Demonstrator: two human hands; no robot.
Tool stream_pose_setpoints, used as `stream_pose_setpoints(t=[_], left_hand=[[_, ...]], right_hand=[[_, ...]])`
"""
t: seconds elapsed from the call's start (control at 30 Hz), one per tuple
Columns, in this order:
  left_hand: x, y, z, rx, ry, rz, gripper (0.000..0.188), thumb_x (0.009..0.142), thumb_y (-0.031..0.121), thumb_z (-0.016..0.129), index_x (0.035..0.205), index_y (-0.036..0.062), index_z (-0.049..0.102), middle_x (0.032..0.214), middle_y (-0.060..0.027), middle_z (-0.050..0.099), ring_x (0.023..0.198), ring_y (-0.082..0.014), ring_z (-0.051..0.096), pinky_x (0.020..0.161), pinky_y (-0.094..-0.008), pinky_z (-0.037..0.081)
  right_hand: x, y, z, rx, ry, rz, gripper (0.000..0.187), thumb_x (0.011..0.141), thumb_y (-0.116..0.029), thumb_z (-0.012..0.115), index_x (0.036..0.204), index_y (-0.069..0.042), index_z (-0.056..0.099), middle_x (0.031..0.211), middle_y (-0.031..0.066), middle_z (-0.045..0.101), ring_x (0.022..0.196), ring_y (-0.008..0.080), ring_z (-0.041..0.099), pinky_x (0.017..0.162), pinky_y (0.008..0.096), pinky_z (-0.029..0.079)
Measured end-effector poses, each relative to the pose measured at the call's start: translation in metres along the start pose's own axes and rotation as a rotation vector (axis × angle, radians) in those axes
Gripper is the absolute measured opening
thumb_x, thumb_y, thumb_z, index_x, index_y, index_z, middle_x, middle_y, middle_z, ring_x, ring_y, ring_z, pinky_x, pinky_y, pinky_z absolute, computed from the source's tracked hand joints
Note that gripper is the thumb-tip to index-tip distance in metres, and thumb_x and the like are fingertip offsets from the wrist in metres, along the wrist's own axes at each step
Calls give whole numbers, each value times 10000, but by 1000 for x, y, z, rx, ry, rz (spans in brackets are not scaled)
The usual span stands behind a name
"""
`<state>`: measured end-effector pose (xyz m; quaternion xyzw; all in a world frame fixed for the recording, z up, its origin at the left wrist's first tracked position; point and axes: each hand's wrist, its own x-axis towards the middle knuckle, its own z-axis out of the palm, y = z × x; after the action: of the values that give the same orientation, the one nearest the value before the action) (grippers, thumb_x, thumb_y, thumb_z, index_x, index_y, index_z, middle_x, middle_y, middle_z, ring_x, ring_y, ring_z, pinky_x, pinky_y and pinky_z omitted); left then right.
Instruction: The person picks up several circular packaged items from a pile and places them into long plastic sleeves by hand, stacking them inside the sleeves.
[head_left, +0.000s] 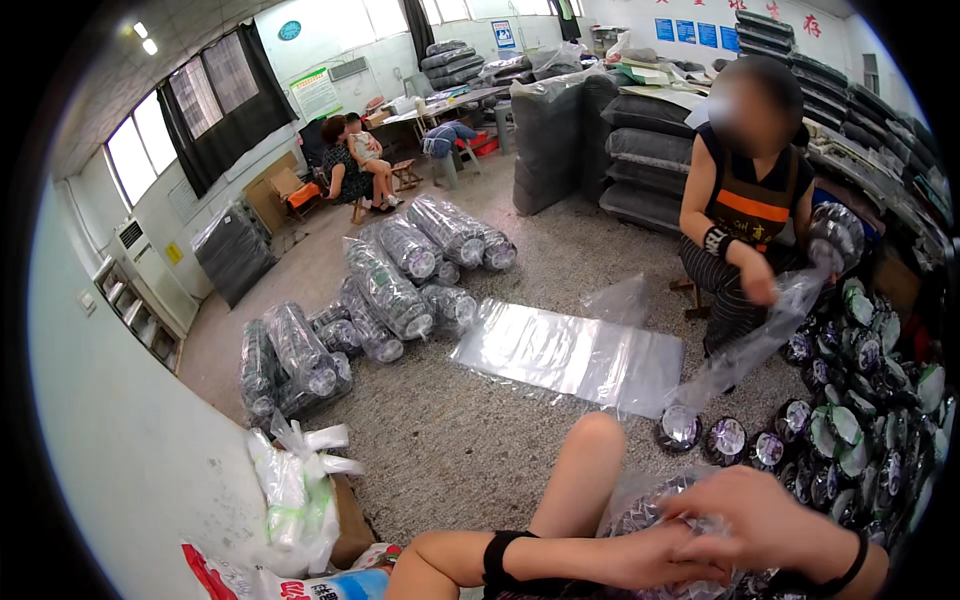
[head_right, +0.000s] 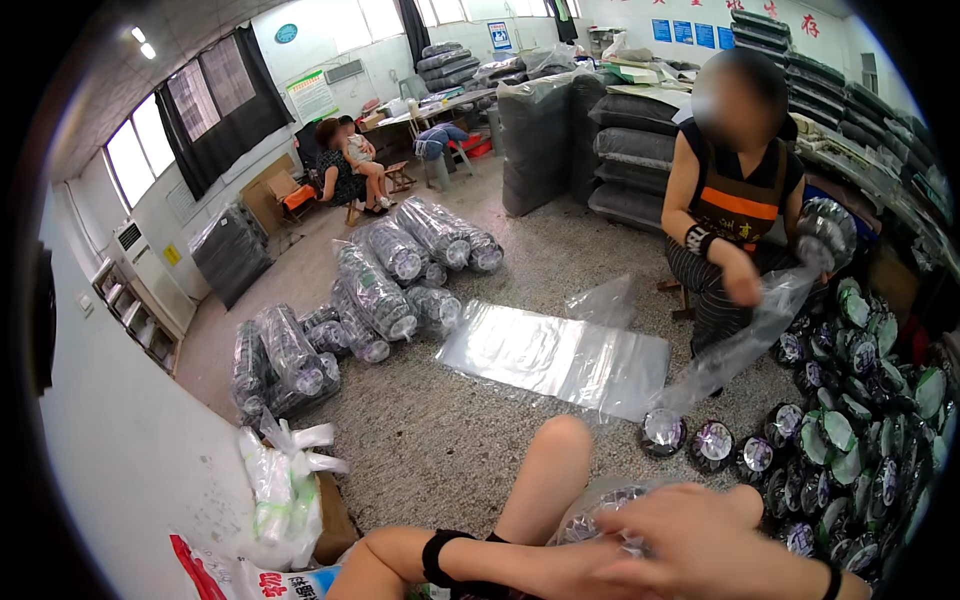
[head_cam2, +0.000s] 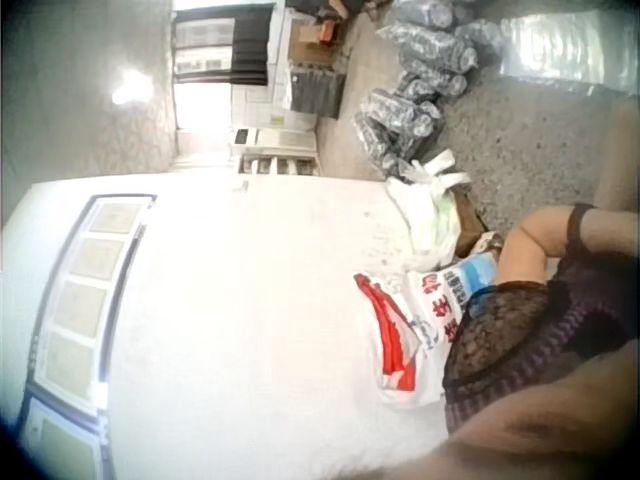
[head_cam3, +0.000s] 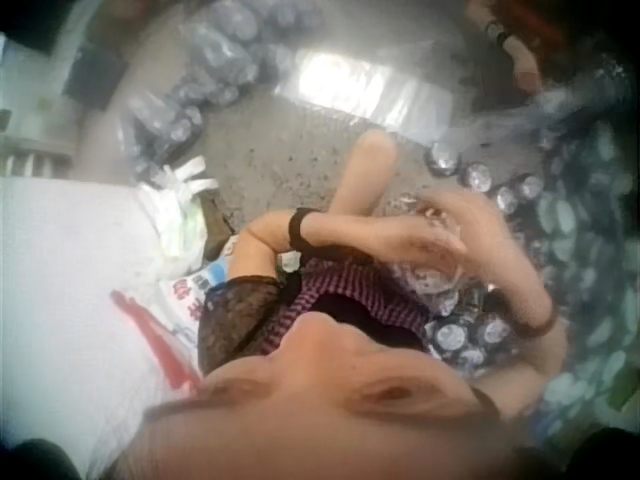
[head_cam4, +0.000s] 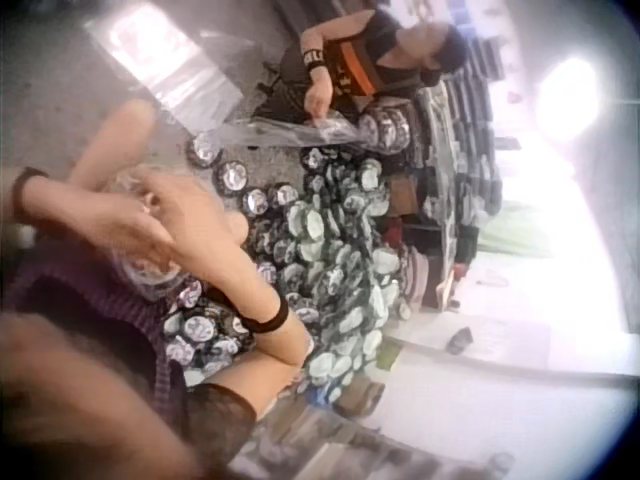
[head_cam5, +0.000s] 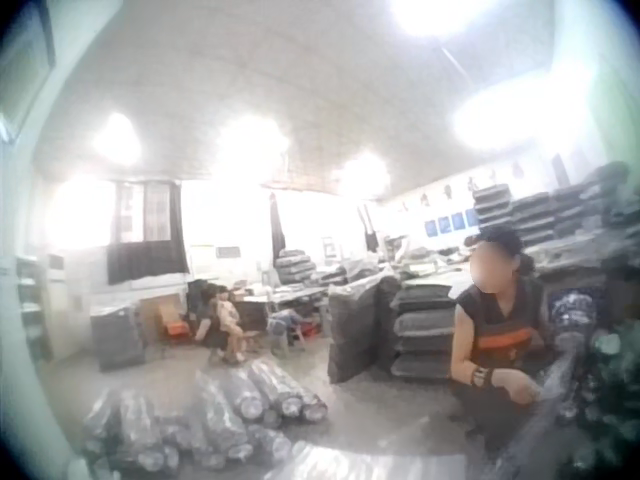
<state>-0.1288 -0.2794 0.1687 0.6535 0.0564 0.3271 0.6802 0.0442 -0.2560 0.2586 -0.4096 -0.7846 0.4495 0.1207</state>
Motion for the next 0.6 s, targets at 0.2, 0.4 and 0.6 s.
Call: stream_pose_setpoints(t=[0.2, 0.4, 0.6], left_hand=[[5, 3, -49, -597, 52, -396, 232, 913, 189, 584, 1058, 15, 633, 865, -13, 634, 749, -57, 548, 656, -197, 430], [17, 9, -29, -378, 131, -419, 66, 843, -28, 574, 894, 14, 583, 889, -51, 582, 805, -128, 570, 701, -262, 462], [16, 19, -51, 1097, 257, 167, 200, 678, -102, 582, 841, 7, 540, 865, -113, 542, 796, -239, 571, 706, -326, 487]], right_hand=[[-26, 30, 38, -515, 757, -358, 287, 620, -217, 807, 654, -97, 549, 577, 18, 491, 554, 231, 489, 608, 353, 372], [-34, 55, 52, -320, 689, -465, 487, 677, -270, 780, 1010, -42, 507, 767, 87, 545, 750, 268, 537, 748, 373, 397], [-12, 46, 67, -325, 568, -226, 623, 784, -258, 676, 1271, 27, 412, 784, 136, 592, 755, 315, 600, 669, 406, 468]])
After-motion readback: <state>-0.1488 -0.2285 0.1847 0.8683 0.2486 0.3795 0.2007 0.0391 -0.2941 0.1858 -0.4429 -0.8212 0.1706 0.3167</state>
